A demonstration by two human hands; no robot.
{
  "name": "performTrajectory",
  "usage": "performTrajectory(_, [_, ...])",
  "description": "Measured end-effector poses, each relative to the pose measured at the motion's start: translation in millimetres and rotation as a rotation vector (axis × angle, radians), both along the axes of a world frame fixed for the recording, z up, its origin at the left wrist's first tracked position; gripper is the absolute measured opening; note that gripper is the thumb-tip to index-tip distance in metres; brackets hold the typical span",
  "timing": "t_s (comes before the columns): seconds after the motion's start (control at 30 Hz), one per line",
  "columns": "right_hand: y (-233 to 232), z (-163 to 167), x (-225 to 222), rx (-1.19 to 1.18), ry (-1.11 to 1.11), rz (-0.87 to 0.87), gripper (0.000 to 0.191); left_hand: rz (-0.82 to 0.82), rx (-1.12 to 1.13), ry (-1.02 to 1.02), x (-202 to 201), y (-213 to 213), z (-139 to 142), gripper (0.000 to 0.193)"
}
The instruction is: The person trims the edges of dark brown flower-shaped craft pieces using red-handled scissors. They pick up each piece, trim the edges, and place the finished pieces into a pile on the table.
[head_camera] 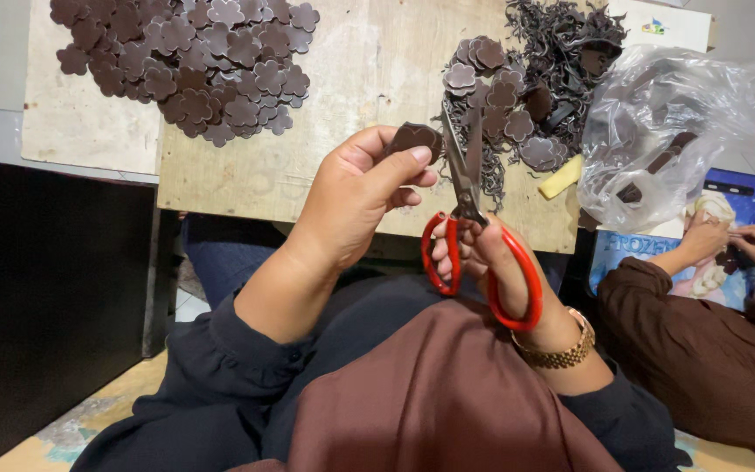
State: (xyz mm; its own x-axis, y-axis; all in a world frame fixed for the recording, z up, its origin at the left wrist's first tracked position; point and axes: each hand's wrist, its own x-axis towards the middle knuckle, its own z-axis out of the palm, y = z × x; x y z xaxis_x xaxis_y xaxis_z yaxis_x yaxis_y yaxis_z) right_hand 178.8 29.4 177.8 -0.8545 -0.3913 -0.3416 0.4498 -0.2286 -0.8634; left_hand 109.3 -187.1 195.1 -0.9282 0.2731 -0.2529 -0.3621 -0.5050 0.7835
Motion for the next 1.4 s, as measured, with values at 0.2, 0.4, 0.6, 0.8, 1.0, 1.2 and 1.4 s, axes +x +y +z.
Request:
performTrajectory(0.2, [-10, 21, -2, 0.104, 0.198, 0.125, 0.082, -0.028, -0.027, 0.092, 4, 0, 5, 0.013])
performTrajectory(0.4, [-12, 26, -2, 0.175, 0.232, 0.117, 0.089, -0.006, -0.106, 0.145, 4, 2, 5, 0.013])
performTrajectory(0.6, [-9, 20, -2, 0.226, 0.224, 0.105, 0.087, 0.013, -0.136, 0.172, 6, 4, 2, 0.012])
performTrajectory(0.8, [-7, 12, -2, 0.259, 0.223, 0.075, 0.086, 0.014, -0.157, 0.177, 7, 6, 2, 0.012])
performTrajectory(1.0, [-6, 12, -3, 0.279, 0.247, 0.094, 0.087, 0.013, -0.166, 0.177, 8, 6, 3, 0.013])
performTrajectory(1.2, [-6, 11, -2, 0.301, 0.267, 0.102, 0.082, 0.012, -0.149, 0.166, 9, 7, 0, 0.013])
performTrajectory(1.4, [-9, 5, -3, 0.287, 0.284, 0.096, 0.077, 0.028, -0.136, 0.168, 7, 9, -7, 0.012])
